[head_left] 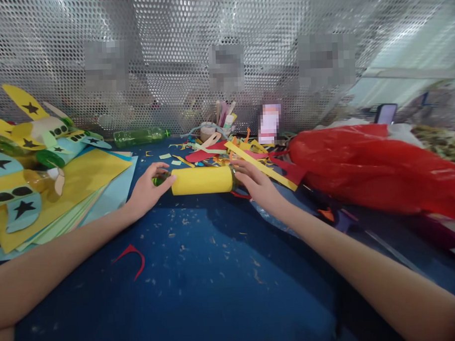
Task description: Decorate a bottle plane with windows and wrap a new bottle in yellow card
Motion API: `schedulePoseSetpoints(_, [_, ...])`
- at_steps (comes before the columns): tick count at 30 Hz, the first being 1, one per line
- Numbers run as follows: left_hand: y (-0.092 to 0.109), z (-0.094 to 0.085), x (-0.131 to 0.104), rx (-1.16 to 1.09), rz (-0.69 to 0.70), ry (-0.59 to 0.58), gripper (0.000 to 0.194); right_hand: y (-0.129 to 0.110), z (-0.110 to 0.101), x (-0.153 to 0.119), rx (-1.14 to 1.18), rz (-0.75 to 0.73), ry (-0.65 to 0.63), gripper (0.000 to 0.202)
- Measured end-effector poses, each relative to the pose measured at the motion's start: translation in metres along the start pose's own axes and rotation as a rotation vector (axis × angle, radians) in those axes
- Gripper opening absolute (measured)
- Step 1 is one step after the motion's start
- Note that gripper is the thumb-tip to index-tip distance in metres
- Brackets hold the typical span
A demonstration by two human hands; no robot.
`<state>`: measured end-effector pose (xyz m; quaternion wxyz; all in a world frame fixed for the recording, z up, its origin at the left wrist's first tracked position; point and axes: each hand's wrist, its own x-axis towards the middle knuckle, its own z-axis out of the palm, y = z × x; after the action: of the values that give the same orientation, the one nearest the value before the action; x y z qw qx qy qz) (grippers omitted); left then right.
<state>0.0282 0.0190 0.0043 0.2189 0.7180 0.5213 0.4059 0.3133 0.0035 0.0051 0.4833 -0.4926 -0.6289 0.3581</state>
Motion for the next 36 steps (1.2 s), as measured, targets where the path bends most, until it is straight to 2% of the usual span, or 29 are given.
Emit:
schedulePoseSetpoints(3, [0.002,-0.002,-0.001,0.042,0.048,-0.019,0.033,0.0,0.001,0.0,-0.015,-0.029,-0.02,0.034])
schedulePoseSetpoints(10, [0.004,-0.003,-0.003,0.064,0.051,-0.025,0.036,0.007,-0.002,0.001,-0.148,-0.17,-0.044,0.035])
schedulePoseSetpoints(18, [0.001,-0.003,-0.004,0.094,0.09,0.009,0.036,0.008,-0.004,0.001,-0.174,-0.209,-0.085,0.037])
schedulePoseSetpoints(27, [0.0,-0.002,0.0,0.037,0.037,0.001,0.036,0.008,-0.002,-0.002,-0.119,-0.194,-0.119,0.042])
schedulePoseSetpoints(32, [0.0,-0.002,0.001,-0.033,0.007,-0.023,0.039,-0.001,0.001,-0.008,-0.319,-0.295,-0.104,0.072])
schedulePoseSetpoints(36, [-0.001,-0.001,0.001,0.033,0.068,-0.086,0.056,-0.004,0.001,-0.008,-0.456,-0.337,-0.035,0.066])
